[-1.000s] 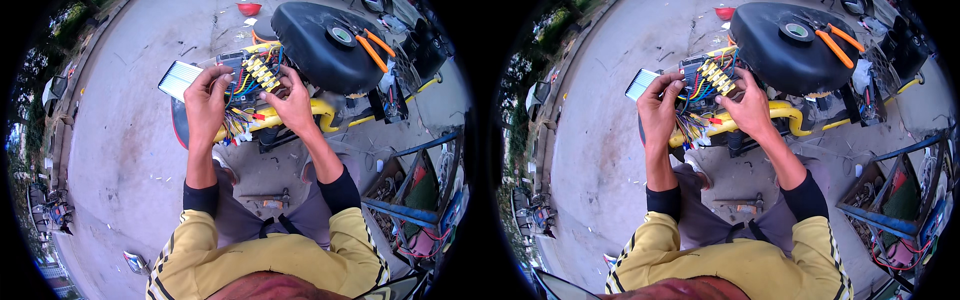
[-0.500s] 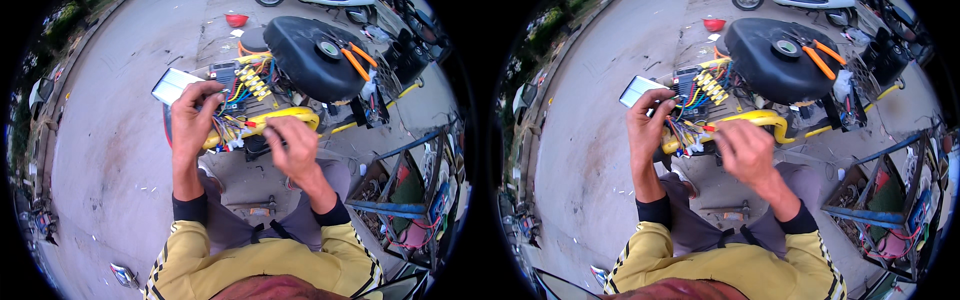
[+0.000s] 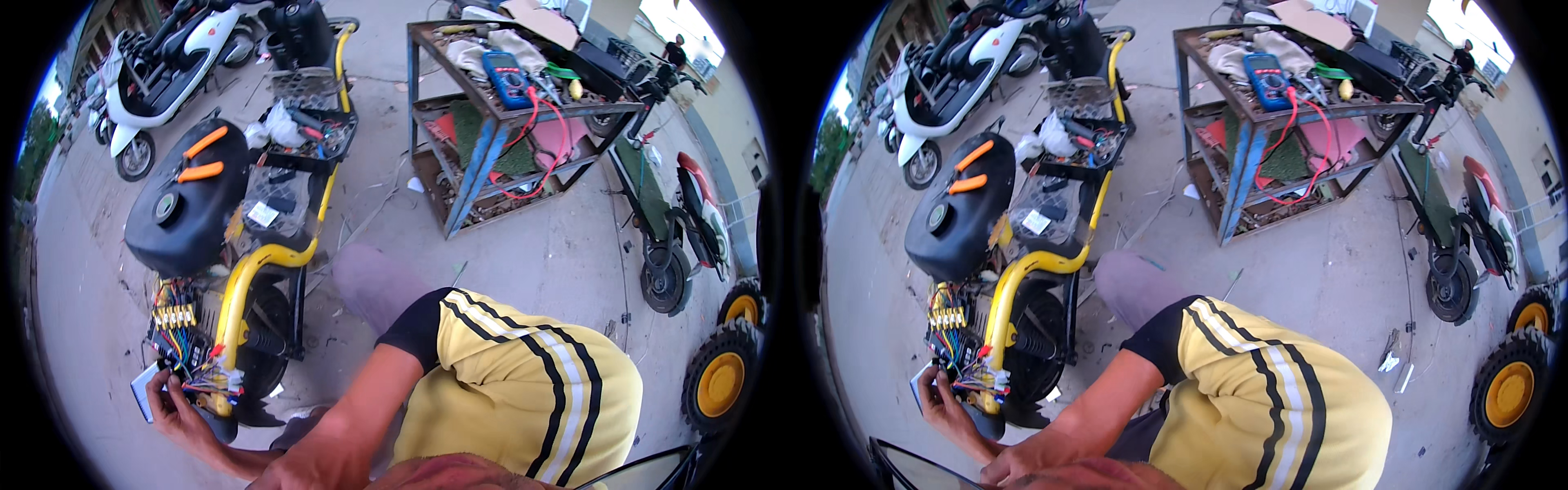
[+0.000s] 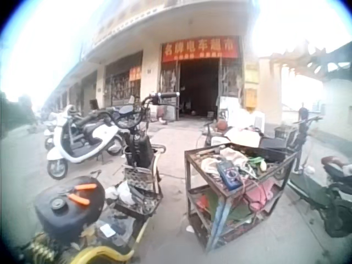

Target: The person works on the exposed wiring of a yellow electric scooter, stripping wire ends, twisting connections, and using a screwdriver to tighten terminals on a yellow connector block. The person also uses a multimeter to test the circuit.

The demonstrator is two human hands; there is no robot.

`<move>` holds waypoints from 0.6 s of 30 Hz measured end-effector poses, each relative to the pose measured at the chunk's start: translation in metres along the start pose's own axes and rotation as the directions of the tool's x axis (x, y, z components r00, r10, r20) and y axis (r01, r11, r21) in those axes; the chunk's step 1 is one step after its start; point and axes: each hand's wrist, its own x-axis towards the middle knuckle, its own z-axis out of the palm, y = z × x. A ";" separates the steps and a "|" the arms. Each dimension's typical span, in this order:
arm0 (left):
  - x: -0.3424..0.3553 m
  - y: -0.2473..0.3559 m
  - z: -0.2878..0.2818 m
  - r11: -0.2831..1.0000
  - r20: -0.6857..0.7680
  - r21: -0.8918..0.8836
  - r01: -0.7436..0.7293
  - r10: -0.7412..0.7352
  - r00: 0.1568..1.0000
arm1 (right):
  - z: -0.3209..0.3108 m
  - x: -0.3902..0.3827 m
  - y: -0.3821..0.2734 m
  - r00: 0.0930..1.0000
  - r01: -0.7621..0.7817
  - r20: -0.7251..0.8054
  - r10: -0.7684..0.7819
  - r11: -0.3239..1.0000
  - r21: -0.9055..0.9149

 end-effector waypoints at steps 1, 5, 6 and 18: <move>-0.003 0.006 0.006 1.000 0.038 -0.010 0.006 -0.006 0.999 | -0.013 -0.004 -0.008 1.000 -0.029 0.009 0.030 0.997 -0.075; -0.009 0.014 0.005 0.999 0.085 0.030 0.030 -0.033 0.996 | -0.068 -0.019 -0.055 0.996 -0.080 0.003 0.089 0.914 -0.397; -0.007 0.014 0.005 0.998 0.114 0.062 0.029 -0.036 0.993 | -0.084 -0.025 -0.067 0.994 -0.101 -0.009 0.111 0.858 -0.504; -0.006 0.024 0.006 0.956 0.272 0.286 -0.067 -0.014 0.962 | -0.243 -0.090 -0.226 0.854 -0.377 -0.391 0.343 -0.111 -0.920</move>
